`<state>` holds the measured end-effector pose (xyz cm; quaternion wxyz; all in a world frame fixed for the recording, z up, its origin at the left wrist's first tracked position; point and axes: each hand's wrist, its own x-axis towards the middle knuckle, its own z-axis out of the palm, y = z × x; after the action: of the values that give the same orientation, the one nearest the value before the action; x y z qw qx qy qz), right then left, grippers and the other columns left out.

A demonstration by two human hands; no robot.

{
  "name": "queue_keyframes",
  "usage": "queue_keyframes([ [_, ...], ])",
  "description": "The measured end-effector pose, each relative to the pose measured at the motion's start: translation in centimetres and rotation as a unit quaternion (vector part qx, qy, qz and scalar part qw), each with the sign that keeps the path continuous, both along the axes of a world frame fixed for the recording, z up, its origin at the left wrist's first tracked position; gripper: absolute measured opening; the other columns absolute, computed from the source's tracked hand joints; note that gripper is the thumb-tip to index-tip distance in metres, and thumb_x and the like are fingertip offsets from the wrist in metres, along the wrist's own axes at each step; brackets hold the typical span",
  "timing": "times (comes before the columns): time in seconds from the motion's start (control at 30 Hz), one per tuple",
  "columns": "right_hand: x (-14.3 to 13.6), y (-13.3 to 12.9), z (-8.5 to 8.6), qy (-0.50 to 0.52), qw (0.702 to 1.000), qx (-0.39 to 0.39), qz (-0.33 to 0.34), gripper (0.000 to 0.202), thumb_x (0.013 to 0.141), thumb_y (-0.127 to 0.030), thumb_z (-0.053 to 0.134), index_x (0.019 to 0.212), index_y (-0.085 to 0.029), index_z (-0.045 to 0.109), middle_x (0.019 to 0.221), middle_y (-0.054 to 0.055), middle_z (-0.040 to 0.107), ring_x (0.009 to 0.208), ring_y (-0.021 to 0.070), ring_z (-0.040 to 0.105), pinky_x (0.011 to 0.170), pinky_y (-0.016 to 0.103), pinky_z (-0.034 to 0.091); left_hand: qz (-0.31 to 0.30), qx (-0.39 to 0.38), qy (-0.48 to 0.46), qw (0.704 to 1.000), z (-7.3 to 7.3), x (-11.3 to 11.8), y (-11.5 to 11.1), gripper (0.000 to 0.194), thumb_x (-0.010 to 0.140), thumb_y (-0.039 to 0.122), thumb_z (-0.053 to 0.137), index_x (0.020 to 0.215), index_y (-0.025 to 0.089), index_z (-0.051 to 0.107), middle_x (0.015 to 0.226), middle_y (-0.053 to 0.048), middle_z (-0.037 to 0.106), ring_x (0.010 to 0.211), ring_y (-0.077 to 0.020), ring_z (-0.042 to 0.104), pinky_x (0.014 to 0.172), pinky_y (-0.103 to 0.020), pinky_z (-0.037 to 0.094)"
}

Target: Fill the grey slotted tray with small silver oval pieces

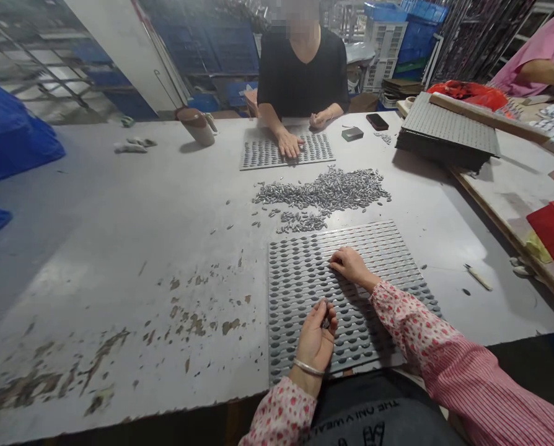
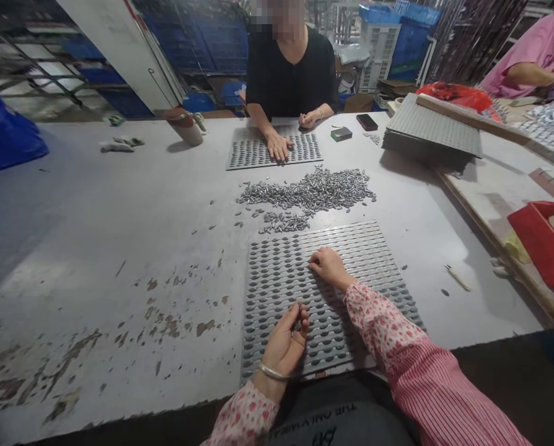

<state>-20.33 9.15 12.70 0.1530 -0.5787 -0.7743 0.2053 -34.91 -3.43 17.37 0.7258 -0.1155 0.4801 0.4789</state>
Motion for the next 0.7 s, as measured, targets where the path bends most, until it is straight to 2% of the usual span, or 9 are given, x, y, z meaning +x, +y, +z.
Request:
queue_keyframes([
  [0.13,0.0,-1.6,1.9,0.155,0.987,-0.044,0.005,0.009,0.079,-0.024,0.06,0.078,-0.016,0.064,0.076,0.003,0.06,0.075,0.0149,0.051,0.07,0.027,0.039,0.015,0.005,-0.003,1.0,0.3,0.2,0.9,0.005,0.08,0.01,0.057,0.079,0.011,0.061,0.07,-0.002,0.061,0.056,-0.0061,0.058,0.047,-0.015,0.049],
  [0.23,-0.1,-3.8,3.3,0.292,0.941,-0.149,0.088,0.018,0.08,-0.032,0.059,0.088,-0.017,0.064,0.08,0.002,0.061,0.071,0.0128,0.052,0.064,0.024,0.04,0.018,0.017,-0.013,1.0,0.1,0.4,1.4,0.005,0.08,0.011,0.057,0.078,0.012,0.061,0.068,0.0,0.06,0.052,-0.0053,0.056,0.044,-0.014,0.047],
  [0.3,-0.2,-4.9,3.8,0.344,0.91,-0.198,0.12,0.022,0.079,-0.036,0.061,0.088,-0.017,0.063,0.079,0.002,0.061,0.068,0.0117,0.052,0.061,0.023,0.041,0.02,0.024,-0.018,0.999,0.0,0.6,1.7,0.005,0.081,0.012,0.056,0.078,0.012,0.061,0.066,0.001,0.06,0.049,-0.005,0.055,0.042,-0.014,0.047],
  [0.4,-0.3,-4.8,3.4,0.394,0.894,-0.2,0.072,0.024,0.077,-0.04,0.061,0.08,-0.016,0.062,0.072,0.001,0.06,0.064,0.0109,0.052,0.059,0.022,0.041,0.027,0.031,-0.029,0.999,0.0,0.8,2.0,0.009,0.083,0.012,0.053,0.08,0.011,0.061,0.068,-0.002,0.062,0.056,-0.0082,0.06,0.05,-0.018,0.052],
  [0.53,0.3,-1.8,1.6,0.388,0.91,-0.133,-0.055,0.026,0.074,-0.041,0.061,0.077,-0.015,0.062,0.069,0.001,0.06,0.062,0.0114,0.052,0.058,0.023,0.041,0.025,0.048,-0.057,0.997,0.5,0.7,2.0,0.019,0.082,-0.001,0.044,0.084,0.005,0.062,0.089,-0.013,0.067,0.085,-0.0167,0.065,0.074,-0.024,0.056],
  [0.6,0.6,-0.1,0.8,0.336,0.93,-0.11,-0.104,0.022,0.074,-0.036,0.06,0.076,-0.014,0.062,0.066,0.0,0.061,0.059,0.0112,0.051,0.056,0.022,0.04,0.014,0.051,-0.061,0.997,0.8,0.6,1.9,0.02,0.082,-0.002,0.044,0.088,0.005,0.062,0.092,-0.015,0.067,0.085,-0.016,0.066,0.072,-0.021,0.055],
  [0.7,0.5,1.4,0.1,0.21,0.969,-0.084,-0.101,0.015,0.076,-0.029,0.057,0.076,-0.016,0.064,0.067,0.0,0.063,0.06,0.0116,0.053,0.058,0.022,0.038,0.012,0.021,-0.054,0.998,1.0,0.3,1.6,0.016,0.084,0.006,0.047,0.088,0.006,0.062,0.084,-0.013,0.067,0.072,-0.0129,0.066,0.061,-0.018,0.055],
])
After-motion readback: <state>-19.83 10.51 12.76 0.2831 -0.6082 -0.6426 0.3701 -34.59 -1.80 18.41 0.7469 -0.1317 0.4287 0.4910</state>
